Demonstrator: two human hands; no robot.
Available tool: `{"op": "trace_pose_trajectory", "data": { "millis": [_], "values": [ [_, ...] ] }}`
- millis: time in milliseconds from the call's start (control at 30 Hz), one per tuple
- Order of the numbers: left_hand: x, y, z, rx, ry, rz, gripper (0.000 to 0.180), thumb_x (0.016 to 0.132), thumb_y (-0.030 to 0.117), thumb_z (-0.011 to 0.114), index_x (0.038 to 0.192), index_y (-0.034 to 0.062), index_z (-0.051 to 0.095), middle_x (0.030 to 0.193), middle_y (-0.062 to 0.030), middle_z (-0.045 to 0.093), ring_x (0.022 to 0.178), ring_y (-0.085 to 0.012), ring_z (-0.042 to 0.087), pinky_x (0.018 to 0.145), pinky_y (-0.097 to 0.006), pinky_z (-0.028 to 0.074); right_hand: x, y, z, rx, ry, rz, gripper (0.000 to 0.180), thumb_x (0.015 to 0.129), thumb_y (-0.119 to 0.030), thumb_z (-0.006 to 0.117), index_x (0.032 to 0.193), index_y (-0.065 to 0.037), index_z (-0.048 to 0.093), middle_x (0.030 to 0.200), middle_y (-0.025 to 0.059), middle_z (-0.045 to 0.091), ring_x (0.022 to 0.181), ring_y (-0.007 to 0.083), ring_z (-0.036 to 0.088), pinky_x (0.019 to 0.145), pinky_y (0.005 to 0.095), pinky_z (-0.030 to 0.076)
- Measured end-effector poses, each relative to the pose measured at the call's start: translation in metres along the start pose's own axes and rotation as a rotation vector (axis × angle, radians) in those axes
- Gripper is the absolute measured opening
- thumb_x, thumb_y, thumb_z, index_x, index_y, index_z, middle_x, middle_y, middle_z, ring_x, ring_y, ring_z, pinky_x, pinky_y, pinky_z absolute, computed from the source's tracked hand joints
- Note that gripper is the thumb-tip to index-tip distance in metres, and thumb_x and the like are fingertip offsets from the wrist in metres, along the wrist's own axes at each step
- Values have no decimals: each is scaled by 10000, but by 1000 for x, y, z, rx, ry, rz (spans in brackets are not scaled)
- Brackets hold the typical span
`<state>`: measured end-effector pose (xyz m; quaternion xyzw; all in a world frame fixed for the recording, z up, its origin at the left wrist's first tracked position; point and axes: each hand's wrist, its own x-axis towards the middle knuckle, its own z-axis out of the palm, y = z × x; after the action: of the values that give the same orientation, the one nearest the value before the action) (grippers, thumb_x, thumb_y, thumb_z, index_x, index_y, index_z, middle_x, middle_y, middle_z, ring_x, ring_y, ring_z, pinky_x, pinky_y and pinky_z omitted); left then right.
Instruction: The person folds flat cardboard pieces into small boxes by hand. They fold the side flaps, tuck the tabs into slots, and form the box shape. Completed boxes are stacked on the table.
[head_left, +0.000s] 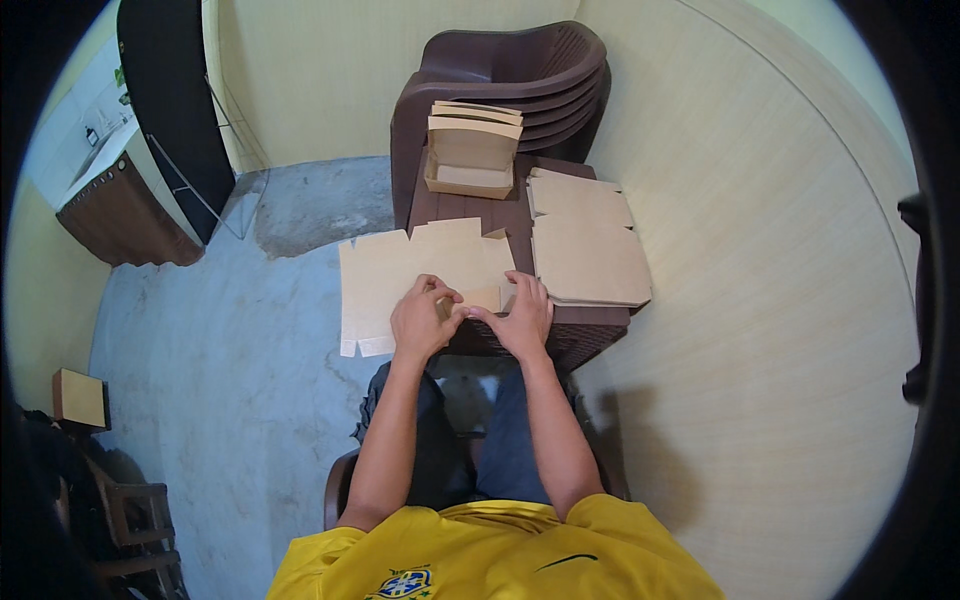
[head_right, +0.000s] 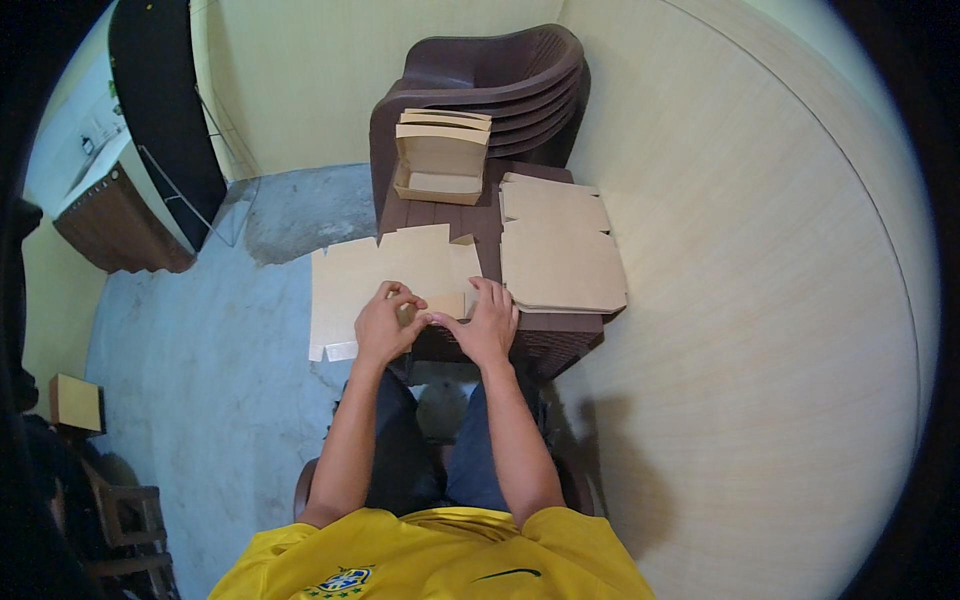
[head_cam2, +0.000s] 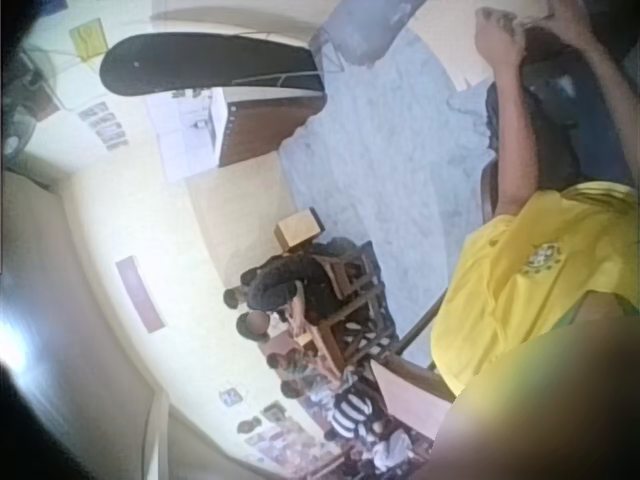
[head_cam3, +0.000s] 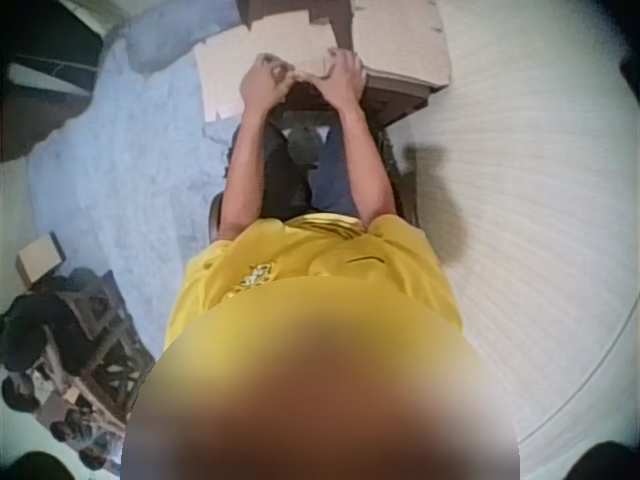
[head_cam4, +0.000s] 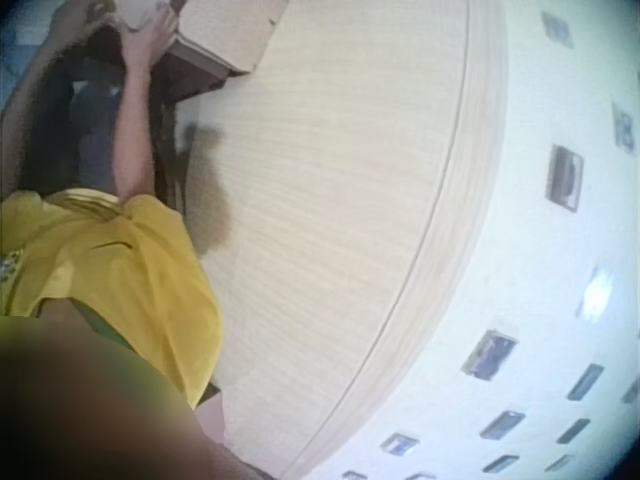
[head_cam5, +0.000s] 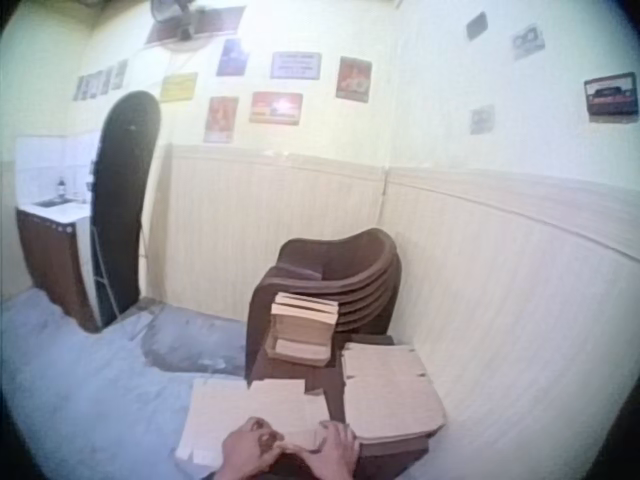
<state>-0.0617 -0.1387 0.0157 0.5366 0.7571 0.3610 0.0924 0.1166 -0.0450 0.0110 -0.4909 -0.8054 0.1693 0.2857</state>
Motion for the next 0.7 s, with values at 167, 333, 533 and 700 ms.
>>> {"op": "trace_pose_trajectory", "data": {
  "millis": [167,333,533,700],
  "values": [
    [5,4,-6,12,-52,-41,309,811,402,942,1032,201,862,1218,-16,695,1071,-294,750,899,-454,598,4,7,0,67,-34,10,834,745,-391,1004,1421,-107,607,1395,96,663,1367,332,579,1143,499,446],
    [10,0,-9,-25,-129,-66,264,815,261,949,1058,202,863,1228,-17,690,1119,-285,736,934,-450,589,6,15,-1,130,-30,-22,786,749,-234,1004,1403,-95,591,1357,119,685,1334,356,609,1127,506,482],
    [12,-11,-7,-48,-175,-28,257,842,219,926,1090,216,861,1267,-23,674,1132,-285,728,951,-455,583,10,20,-3,160,-80,-16,733,777,-176,974,1391,-90,583,1363,135,678,1335,380,604,1130,510,473],
    [18,-18,-17,-115,-269,-37,367,868,204,902,1218,202,789,1254,-53,679,1122,-305,731,947,-453,581,13,15,-6,48,-86,2,741,794,-232,952,1406,-69,569,1340,160,681,1319,398,602,1142,504,481]
  ]
}}
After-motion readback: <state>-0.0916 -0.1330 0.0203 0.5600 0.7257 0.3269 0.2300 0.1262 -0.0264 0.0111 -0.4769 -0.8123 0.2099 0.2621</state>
